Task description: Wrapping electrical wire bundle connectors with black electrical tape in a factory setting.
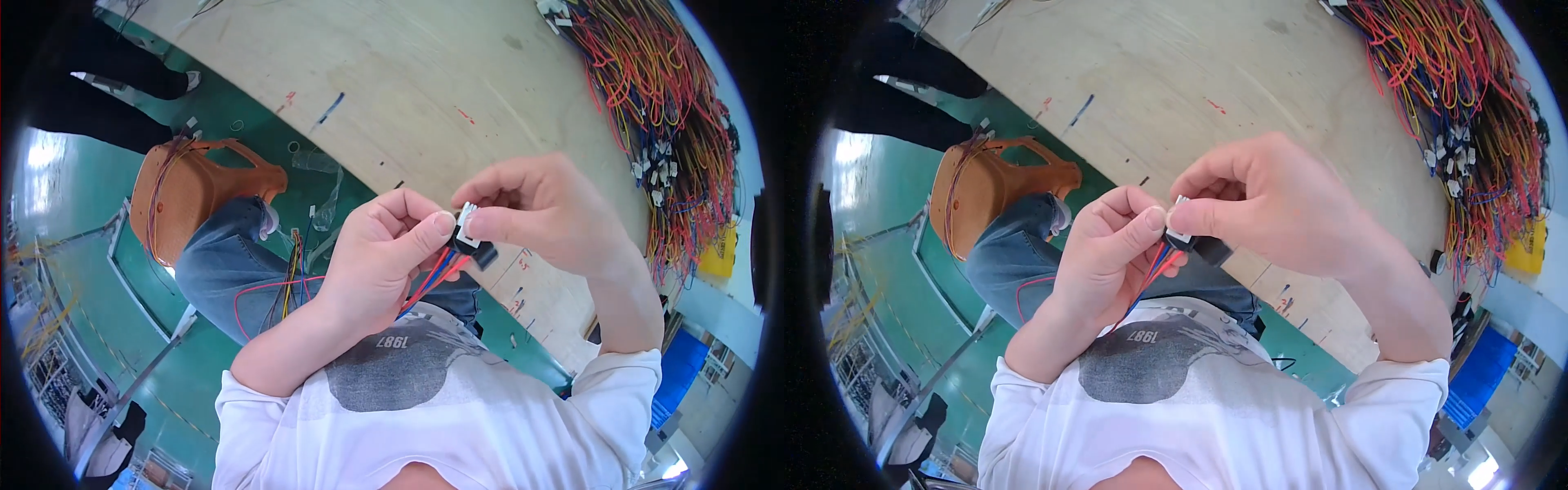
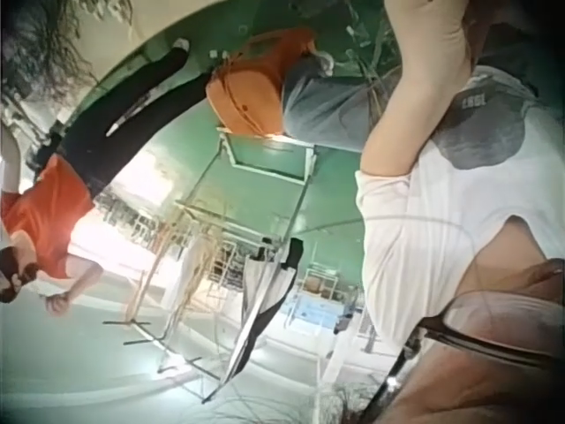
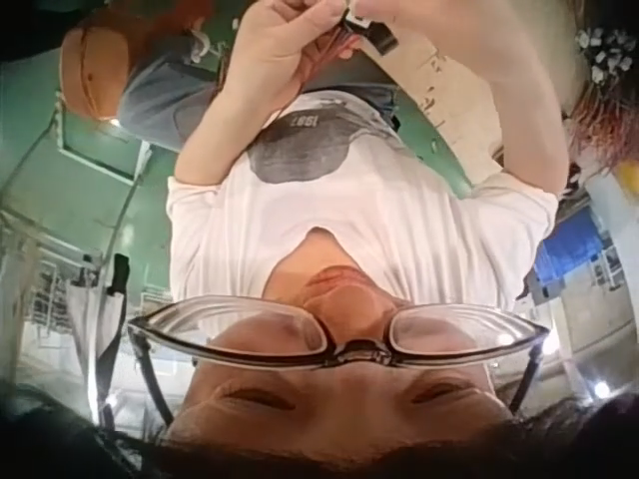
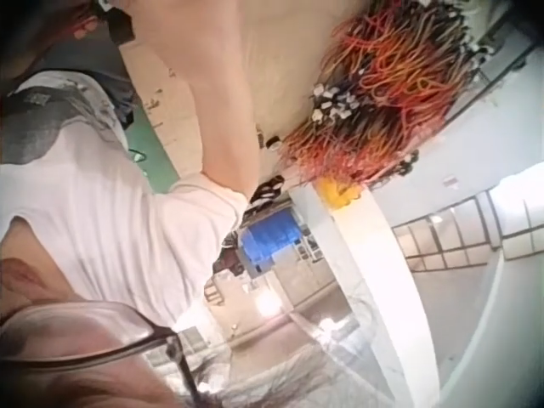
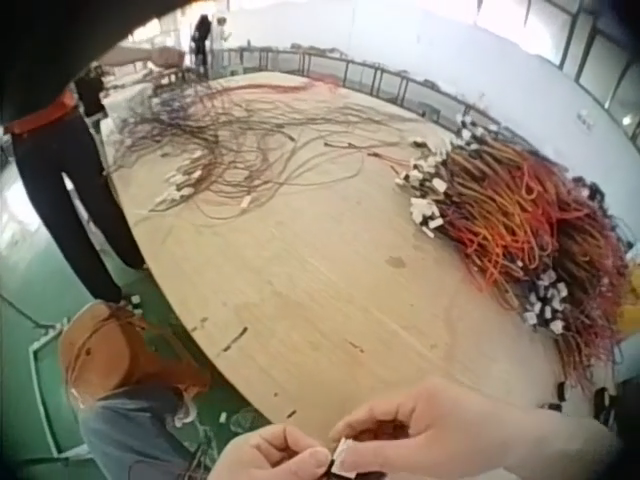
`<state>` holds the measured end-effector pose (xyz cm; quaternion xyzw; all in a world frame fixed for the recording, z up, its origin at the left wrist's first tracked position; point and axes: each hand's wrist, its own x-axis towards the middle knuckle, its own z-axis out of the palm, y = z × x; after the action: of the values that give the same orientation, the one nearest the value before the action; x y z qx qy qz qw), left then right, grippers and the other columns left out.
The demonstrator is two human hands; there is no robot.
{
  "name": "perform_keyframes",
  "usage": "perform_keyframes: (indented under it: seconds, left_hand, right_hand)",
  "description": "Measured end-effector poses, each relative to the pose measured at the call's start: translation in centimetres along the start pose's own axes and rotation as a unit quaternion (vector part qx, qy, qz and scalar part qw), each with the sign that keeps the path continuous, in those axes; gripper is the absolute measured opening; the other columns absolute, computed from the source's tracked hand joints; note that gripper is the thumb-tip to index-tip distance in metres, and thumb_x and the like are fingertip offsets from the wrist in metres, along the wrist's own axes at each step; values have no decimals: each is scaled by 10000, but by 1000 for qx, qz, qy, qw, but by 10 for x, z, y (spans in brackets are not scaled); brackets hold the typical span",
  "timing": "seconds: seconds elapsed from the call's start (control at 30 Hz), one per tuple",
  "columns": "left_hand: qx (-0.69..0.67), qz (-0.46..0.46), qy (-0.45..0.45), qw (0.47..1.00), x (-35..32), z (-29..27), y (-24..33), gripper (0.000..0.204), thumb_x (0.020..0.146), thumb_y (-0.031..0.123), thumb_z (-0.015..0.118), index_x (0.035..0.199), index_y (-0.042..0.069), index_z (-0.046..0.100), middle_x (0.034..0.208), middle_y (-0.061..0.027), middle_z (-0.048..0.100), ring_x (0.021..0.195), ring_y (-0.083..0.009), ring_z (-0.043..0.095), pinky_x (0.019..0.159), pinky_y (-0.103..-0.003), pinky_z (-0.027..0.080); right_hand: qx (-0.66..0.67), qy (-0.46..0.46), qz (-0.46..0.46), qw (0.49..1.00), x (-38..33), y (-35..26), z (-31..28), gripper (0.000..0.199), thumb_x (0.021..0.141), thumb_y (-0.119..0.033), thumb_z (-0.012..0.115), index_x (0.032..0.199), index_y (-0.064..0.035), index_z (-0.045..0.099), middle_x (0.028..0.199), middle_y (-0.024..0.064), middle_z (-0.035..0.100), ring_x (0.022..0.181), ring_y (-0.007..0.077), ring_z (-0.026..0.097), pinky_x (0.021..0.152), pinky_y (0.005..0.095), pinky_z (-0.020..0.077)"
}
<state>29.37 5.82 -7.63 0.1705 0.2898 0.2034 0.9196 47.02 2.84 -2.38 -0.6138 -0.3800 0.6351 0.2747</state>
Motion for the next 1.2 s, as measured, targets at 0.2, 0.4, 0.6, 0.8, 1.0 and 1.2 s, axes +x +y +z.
perform_keyframes:
  seconds: [0.2,0.4,0.6,0.8,1.0,1.2]
  left_hand:
    - [-152,-39,-45,987,-17,-17,-3,175,823,131,567,896,37,438,761,-85,571,622,-156,594,540,-247,499]
    - [-93,-86,-78,989,-22,-43,-21,403,868,463,393,906,64,430,700,-52,557,507,-133,537,383,-211,380]
    - [-236,-52,-169,955,-37,-38,-18,478,881,450,352,1157,61,383,1053,-117,521,925,-217,548,818,-333,446]
    - [-248,43,-77,965,-44,-50,-6,269,795,200,614,935,0,501,896,-92,576,774,-151,585,713,-270,479]
    - [-100,47,-46,993,-57,-61,19,489,730,416,630,968,1,531,868,-105,604,749,-169,591,663,-259,472]
    - [37,118,-37,992,-78,-38,39,603,614,372,736,980,-43,495,858,-88,587,784,-115,564,718,-236,459]
  right_hand:
    - [27,-42,47,998,8,-21,27,164,737,-50,623,868,41,587,766,51,596,695,78,557,625,193,453]
    - [-30,-42,12,999,11,-34,49,155,742,-27,616,873,47,580,752,41,589,687,67,549,618,182,443]
    - [-68,-35,-43,996,9,-40,66,142,746,33,577,887,46,573,739,22,565,670,54,523,589,178,418]
    - [-197,-20,-159,967,-1,-29,80,156,686,42,622,837,35,583,738,48,544,646,77,496,551,197,383]
    - [-112,-11,-181,977,-15,-8,80,147,682,34,640,817,34,584,763,65,545,623,87,475,534,194,354]
    - [-32,14,-167,985,-20,0,81,168,689,35,648,841,44,578,803,73,547,654,91,472,566,195,358]
